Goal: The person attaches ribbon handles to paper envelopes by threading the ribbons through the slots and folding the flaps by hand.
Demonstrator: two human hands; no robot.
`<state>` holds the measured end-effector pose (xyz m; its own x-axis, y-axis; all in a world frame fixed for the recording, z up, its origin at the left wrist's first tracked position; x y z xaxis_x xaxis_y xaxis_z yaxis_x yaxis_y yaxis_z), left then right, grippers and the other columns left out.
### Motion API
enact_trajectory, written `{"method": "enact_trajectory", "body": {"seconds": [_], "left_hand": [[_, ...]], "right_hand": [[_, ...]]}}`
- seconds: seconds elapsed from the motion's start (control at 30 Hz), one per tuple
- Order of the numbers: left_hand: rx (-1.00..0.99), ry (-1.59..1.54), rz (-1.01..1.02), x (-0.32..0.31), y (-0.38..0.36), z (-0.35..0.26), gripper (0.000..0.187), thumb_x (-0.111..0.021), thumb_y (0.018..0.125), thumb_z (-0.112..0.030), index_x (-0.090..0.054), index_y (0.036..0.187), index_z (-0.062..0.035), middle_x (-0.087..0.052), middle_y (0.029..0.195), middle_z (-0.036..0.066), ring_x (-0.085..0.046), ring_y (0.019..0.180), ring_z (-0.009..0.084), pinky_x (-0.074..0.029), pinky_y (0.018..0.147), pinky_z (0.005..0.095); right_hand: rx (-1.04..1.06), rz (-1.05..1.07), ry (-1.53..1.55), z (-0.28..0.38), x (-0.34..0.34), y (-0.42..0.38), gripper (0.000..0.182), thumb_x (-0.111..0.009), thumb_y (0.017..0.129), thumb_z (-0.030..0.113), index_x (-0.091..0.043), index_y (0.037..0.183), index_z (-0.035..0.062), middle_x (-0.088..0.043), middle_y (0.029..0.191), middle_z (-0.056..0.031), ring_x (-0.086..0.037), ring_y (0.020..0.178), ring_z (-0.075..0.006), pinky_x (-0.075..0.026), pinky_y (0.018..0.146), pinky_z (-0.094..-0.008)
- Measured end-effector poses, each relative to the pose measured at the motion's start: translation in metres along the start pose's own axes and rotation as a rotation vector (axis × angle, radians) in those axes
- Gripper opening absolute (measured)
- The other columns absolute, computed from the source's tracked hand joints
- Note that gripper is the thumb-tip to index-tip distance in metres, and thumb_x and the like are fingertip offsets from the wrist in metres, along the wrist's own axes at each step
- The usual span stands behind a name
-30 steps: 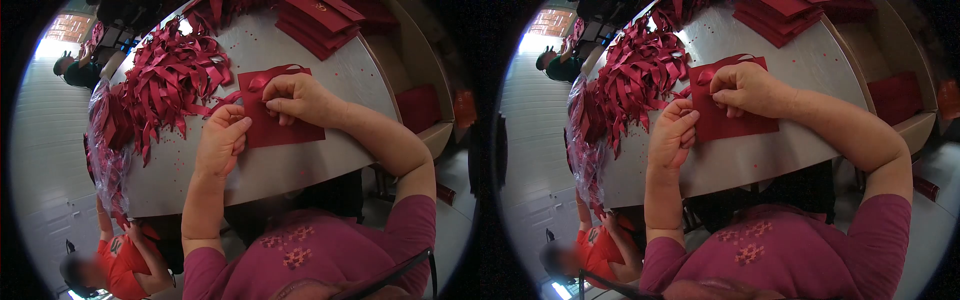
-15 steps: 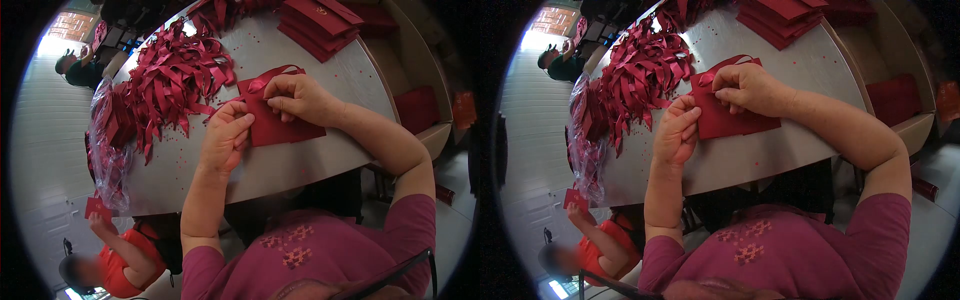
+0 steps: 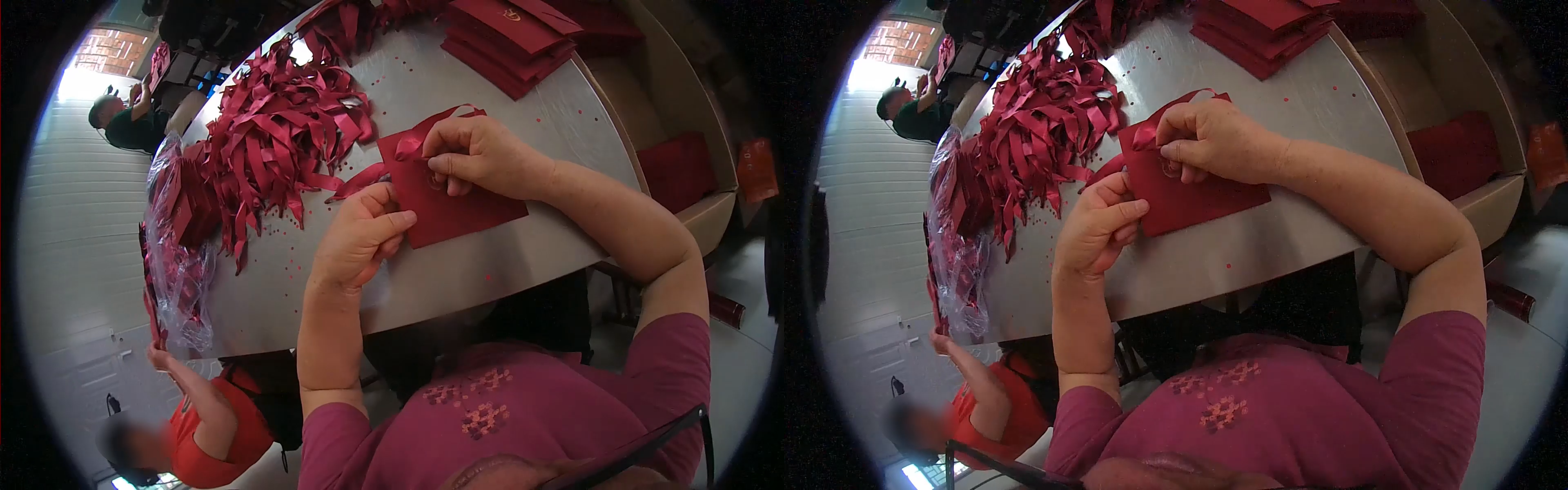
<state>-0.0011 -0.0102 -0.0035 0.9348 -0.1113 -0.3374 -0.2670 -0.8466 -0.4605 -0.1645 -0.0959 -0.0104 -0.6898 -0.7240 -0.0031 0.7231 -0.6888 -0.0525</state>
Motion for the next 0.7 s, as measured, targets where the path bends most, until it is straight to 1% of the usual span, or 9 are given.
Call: {"method": "enact_trajectory", "body": {"seconds": [0.03,0.17,0.33,0.5,0.57,0.63,0.67,0.7], "left_hand": [[0.008,-0.007,-0.017,-0.001,0.000,0.000,0.030,-0.067,0.080,0.002,-0.061,0.109,-0.0016,-0.064,0.090,0.000,-0.046,0.054,0.0009,-0.032,0.046,0.0159],[0.016,0.036,-0.011,0.002,0.000,0.002,0.029,-0.067,0.080,0.001,-0.062,0.109,-0.0014,-0.064,0.089,-0.001,-0.046,0.056,0.0004,-0.033,0.046,0.0157],[-0.030,0.049,0.063,-0.007,0.001,-0.002,0.028,-0.067,0.080,0.001,-0.062,0.107,-0.0008,-0.064,0.090,-0.001,-0.047,0.059,0.0012,-0.035,0.050,0.0153],[-0.066,0.096,0.061,-0.008,0.002,0.002,0.030,-0.065,0.078,0.002,-0.062,0.108,-0.0006,-0.064,0.090,-0.002,-0.048,0.060,0.0015,-0.036,0.052,0.0157],[-0.066,0.118,0.061,-0.009,0.001,0.001,0.031,-0.064,0.078,0.002,-0.062,0.109,-0.0003,-0.064,0.090,-0.002,-0.048,0.061,0.0015,-0.037,0.052,0.0161],[-0.073,0.146,0.051,-0.012,-0.001,-0.003,0.031,-0.064,0.077,0.000,-0.063,0.108,0.0004,-0.064,0.090,-0.001,-0.051,0.066,0.0021,-0.039,0.056,0.0172],[-0.074,0.147,0.053,-0.018,-0.002,-0.004,0.031,-0.064,0.077,0.000,-0.063,0.108,0.0004,-0.064,0.090,-0.001,-0.051,0.066,0.0021,-0.039,0.056,0.0172],[-0.098,0.091,0.021,-0.024,-0.004,-0.004,0.031,-0.064,0.077,-0.001,-0.063,0.107,0.0006,-0.064,0.091,-0.001,-0.053,0.070,0.0028,-0.041,0.059,0.0176]], "right_hand": [[0.000,-0.001,0.001,0.000,0.000,0.000,0.009,-0.058,0.094,0.006,-0.060,0.103,0.0021,-0.064,0.083,-0.0018,-0.060,0.067,-0.0060,-0.052,0.061,-0.0206],[0.003,0.009,-0.002,-0.003,0.001,0.001,0.009,-0.058,0.095,0.006,-0.060,0.103,0.0018,-0.064,0.083,-0.0025,-0.060,0.068,-0.0060,-0.052,0.061,-0.0204],[0.010,0.012,-0.005,-0.002,0.000,0.000,0.010,-0.058,0.094,0.006,-0.060,0.103,0.0015,-0.064,0.082,-0.0017,-0.060,0.068,-0.0056,-0.051,0.062,-0.0201],[-0.004,0.024,-0.075,0.003,-0.003,-0.002,0.011,-0.057,0.095,0.007,-0.061,0.104,0.0015,-0.062,0.081,0.0003,-0.059,0.067,-0.0050,-0.050,0.062,-0.0197],[-0.001,0.016,-0.051,0.001,-0.003,-0.001,0.011,-0.057,0.095,0.007,-0.061,0.104,0.0017,-0.062,0.081,0.0003,-0.059,0.067,-0.0049,-0.050,0.062,-0.0199],[0.004,0.008,-0.029,-0.001,-0.003,0.001,0.011,-0.058,0.095,0.007,-0.061,0.104,0.0018,-0.062,0.081,0.0002,-0.059,0.066,-0.0048,-0.050,0.062,-0.0201],[0.011,0.003,-0.051,-0.002,-0.003,0.001,0.011,-0.058,0.095,0.007,-0.061,0.104,0.0017,-0.062,0.081,0.0001,-0.059,0.066,-0.0048,-0.050,0.062,-0.0203],[0.017,-0.002,-0.073,-0.003,-0.003,0.001,0.011,-0.058,0.095,0.007,-0.061,0.104,0.0016,-0.062,0.081,0.0000,-0.058,0.065,-0.0048,-0.050,0.061,-0.0204]]}}
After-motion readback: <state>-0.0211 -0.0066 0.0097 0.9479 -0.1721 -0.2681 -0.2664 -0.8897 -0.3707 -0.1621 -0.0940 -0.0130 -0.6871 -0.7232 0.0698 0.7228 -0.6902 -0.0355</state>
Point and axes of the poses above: each hand's wrist, its own y-axis towards the middle knuckle, its own x-axis out of the back of the hand, z = x × y, the point moved 5 cm from there along y, towards the middle knuckle
